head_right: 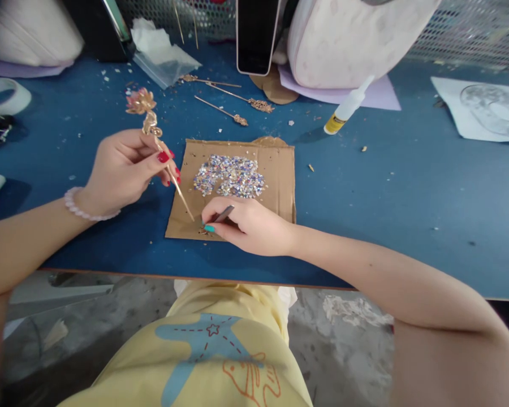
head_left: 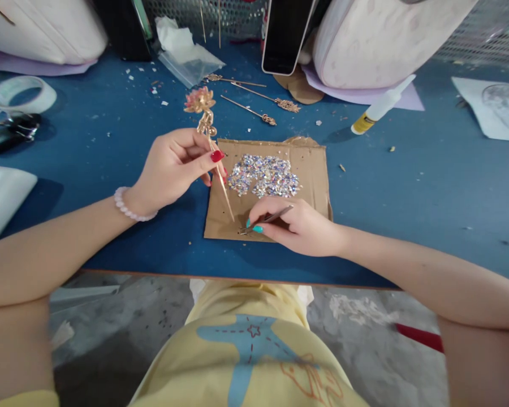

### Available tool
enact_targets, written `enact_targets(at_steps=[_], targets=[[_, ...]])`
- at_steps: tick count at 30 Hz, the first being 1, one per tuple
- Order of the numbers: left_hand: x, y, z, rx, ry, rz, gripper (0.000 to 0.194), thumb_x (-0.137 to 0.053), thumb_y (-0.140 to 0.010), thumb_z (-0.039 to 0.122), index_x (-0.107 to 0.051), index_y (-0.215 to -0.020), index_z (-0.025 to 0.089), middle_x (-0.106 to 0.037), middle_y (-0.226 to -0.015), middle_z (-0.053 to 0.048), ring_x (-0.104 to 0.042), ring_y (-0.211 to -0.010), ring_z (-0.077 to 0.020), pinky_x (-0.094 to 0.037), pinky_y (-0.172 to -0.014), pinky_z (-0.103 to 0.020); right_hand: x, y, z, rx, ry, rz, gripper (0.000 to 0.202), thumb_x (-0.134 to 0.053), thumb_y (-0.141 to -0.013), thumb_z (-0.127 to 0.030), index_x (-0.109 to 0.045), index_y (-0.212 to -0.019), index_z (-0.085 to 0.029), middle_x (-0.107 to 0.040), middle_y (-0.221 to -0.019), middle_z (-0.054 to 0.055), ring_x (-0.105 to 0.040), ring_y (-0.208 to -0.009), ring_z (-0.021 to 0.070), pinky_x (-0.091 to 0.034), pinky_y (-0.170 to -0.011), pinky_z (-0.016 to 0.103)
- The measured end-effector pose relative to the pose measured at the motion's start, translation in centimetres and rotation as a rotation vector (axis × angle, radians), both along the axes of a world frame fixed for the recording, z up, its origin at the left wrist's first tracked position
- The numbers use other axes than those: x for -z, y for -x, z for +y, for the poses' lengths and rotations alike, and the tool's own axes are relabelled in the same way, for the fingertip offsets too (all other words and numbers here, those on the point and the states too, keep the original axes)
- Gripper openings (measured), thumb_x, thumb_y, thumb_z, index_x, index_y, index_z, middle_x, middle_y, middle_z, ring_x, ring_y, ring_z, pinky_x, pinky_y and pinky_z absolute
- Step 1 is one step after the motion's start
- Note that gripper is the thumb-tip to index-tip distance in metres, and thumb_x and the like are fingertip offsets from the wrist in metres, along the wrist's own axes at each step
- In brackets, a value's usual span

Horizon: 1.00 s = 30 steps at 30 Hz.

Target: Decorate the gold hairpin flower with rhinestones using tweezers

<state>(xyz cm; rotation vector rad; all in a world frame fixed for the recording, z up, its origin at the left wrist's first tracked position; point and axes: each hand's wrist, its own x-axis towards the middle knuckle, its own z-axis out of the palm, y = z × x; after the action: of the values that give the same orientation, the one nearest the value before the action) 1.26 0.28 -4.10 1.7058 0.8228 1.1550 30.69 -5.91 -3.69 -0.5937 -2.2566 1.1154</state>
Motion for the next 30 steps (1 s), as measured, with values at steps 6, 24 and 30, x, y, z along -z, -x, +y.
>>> enact_targets(at_steps=[6, 24, 30], targets=[[-0.6, -0.1, -0.7, 0.066, 0.027, 0.092, 0.037, -0.102, -0.103, 0.047, -0.073, -0.089, 0.028, -0.092, -0.088, -0.001, -0.091, -0.074, -0.0264, -0.068, -0.055, -0.032, -0.2, 0.0, 0.1, 0.009, -0.026, 0.024, 0.013, -0.058, -0.116, -0.018, -0.07, -0.112, -0.02, -0.082, -0.108, 0.008, -0.074, -0.086, 0.0155, -0.064, -0.084, 0.032], [-1.2, -0.2, -1.6, 0.166, 0.062, 0.101, 0.04, -0.104, -0.101, 0.052, -0.073, -0.091, 0.029, -0.087, -0.083, 0.002, -0.088, -0.067, -0.0225, -0.076, -0.065, -0.034, -0.4, -0.2, 0.1, 0.042, -0.033, 0.026, 0.013, -0.058, -0.113, -0.02, -0.071, -0.111, -0.019, -0.078, -0.095, 0.002, -0.065, -0.072, 0.0112, -0.051, -0.069, 0.026], [-1.6, -0.3, -1.7, 0.186, 0.075, 0.114, 0.047, -0.1, -0.105, 0.062, -0.071, -0.092, 0.028, -0.087, -0.085, 0.001, -0.088, -0.07, -0.0224, -0.079, -0.074, -0.038, -0.3, -0.1, 0.1, 0.04, 0.007, 0.015, 0.014, -0.058, -0.113, -0.02, -0.071, -0.113, -0.019, -0.076, -0.093, 0.001, -0.064, -0.072, 0.0113, -0.051, -0.069, 0.026]])
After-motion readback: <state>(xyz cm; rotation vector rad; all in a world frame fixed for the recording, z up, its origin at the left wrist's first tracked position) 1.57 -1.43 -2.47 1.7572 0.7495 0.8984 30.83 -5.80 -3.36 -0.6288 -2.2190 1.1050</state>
